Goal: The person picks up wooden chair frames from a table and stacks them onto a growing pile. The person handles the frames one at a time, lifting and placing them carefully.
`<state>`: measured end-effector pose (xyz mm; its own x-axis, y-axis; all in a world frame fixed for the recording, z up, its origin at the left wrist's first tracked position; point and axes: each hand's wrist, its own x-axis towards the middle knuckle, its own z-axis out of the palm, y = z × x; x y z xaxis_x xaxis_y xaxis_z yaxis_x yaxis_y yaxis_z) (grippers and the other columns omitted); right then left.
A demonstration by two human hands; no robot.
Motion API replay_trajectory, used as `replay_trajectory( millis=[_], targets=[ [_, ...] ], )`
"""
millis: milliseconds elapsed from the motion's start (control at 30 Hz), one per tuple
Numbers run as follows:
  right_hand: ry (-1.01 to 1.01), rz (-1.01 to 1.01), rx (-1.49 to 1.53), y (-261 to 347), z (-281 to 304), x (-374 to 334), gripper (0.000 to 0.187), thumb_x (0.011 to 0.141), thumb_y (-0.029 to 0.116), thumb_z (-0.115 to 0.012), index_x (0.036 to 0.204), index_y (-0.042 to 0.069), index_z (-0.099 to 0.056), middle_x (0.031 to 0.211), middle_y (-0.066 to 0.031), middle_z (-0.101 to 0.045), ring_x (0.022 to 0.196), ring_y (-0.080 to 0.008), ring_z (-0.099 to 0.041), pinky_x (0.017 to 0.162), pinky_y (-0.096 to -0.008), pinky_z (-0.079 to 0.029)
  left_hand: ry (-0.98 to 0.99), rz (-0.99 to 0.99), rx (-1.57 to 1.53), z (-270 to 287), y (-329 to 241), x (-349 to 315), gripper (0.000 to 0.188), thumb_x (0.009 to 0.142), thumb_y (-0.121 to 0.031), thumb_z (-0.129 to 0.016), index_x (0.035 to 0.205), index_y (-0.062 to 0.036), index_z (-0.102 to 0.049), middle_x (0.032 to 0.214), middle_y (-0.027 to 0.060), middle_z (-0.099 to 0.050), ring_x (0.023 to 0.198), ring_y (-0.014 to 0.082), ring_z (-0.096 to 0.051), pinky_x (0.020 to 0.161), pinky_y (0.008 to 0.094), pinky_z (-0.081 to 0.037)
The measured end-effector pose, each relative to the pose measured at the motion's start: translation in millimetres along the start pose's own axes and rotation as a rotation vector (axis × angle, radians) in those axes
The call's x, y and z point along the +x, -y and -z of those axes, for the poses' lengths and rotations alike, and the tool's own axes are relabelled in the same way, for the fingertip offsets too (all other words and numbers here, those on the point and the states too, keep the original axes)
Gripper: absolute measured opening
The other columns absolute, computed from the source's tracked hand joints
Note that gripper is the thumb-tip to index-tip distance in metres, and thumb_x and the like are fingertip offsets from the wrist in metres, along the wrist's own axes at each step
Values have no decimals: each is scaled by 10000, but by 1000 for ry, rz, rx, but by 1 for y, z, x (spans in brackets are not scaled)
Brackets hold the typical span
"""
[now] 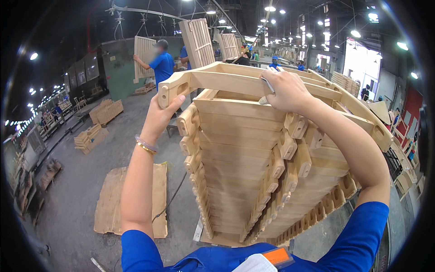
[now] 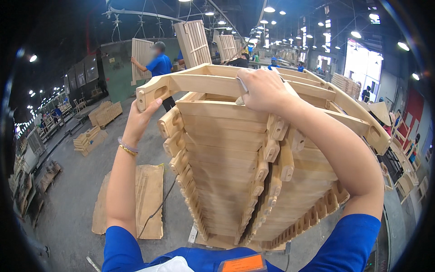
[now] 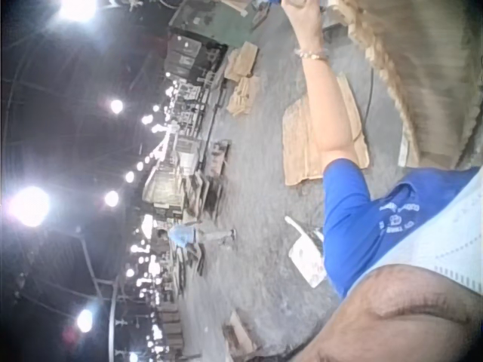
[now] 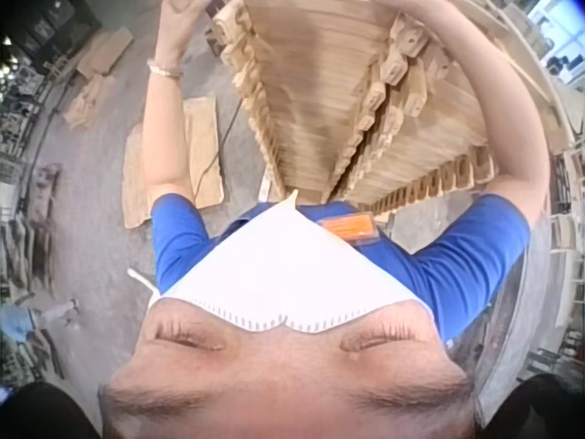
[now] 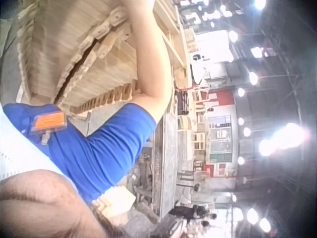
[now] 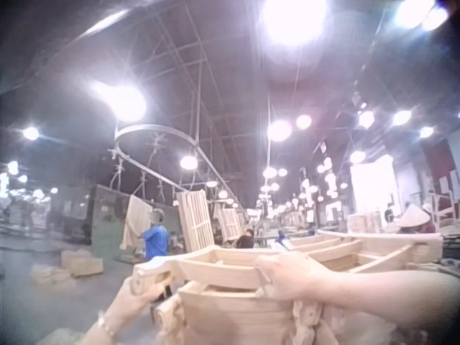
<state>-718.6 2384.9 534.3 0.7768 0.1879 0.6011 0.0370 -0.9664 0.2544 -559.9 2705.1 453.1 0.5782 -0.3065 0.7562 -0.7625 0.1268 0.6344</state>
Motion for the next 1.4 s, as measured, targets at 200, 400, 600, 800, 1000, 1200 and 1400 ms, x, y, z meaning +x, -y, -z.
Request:
replay_trajectory(
  millis=[200, 400, 600, 800, 1000, 1200, 1400],
  targets=[
    [6, 24, -19, -7, -9, -4, 472, 731, 98, -647, 1194, 23, -587, 952, -221, -677, 930, -441, -649, 808, -529, -507, 156, 119, -20, -2, 2, -5, 535, 924, -288, -778, 1310, 44, -611, 1190, 79, -686, 1070, 131, -624, 927, 305, -514],
    [-13, 39, 12, -18, -21, -3, 352, 743, 110, -648, 1086, 33, -627, 939, -184, -708, 941, -422, -656, 871, -529, -457, 230, 134, 25, -6, 10, -3, 689, 901, -334, -793, 1418, 35, -525, 1283, 99, -653, 1130, 160, -617, 965, 320, -508],
    [-62, 63, 39, -27, -33, -3, 345, 726, 108, -653, 1059, 19, -633, 883, -206, -702, 892, -429, -663, 794, -529, -492, 282, 166, 17, -7, 16, 1, 765, 896, -323, -804, 1487, 12, -451, 1336, 122, -626, 1185, 185, -613, 1011, 359, -514],
    [70, 16, -3, -35, -38, 4, 442, 737, 92, -656, 1173, 45, -599, 959, -226, -697, 937, -430, -666, 797, -516, -515, 309, 252, 3, -9, 15, 1, 767, 893, -303, -817, 1485, 13, -446, 1334, 114, -628, 1167, 181, -625, 999, 348, -523],
    [59, 82, -3, -44, -34, 11, 481, 753, 148, -703, 1217, 61, -605, 826, -203, -704, 806, -429, -685, 716, -514, -526, 286, 188, -30, -16, 21, -1, 737, 895, -280, -820, 1468, 21, -467, 1319, 110, -631, 1164, 177, -628, 978, 340, -527],
    [115, 99, 26, -42, -29, 12, 416, 745, 185, -713, 1128, 43, -636, 899, -205, -734, 879, -412, -714, 790, -513, -561, 290, 219, -13, -9, 34, 2, 598, 921, -293, -775, 1374, 29, -556, 1211, 65, -668, 1027, 118, -654, 837, 269, -542],
    [220, 32, 87, -38, -23, 17, 410, 810, 282, -759, 1134, 41, -687, 994, -185, -746, 950, -363, -708, 844, -444, -554, 280, 186, -86, -12, 43, -2, 594, 934, -278, -761, 1389, 36, -542, 1250, 88, -662, 1068, 135, -662, 879, 277, -542]
  ],
)
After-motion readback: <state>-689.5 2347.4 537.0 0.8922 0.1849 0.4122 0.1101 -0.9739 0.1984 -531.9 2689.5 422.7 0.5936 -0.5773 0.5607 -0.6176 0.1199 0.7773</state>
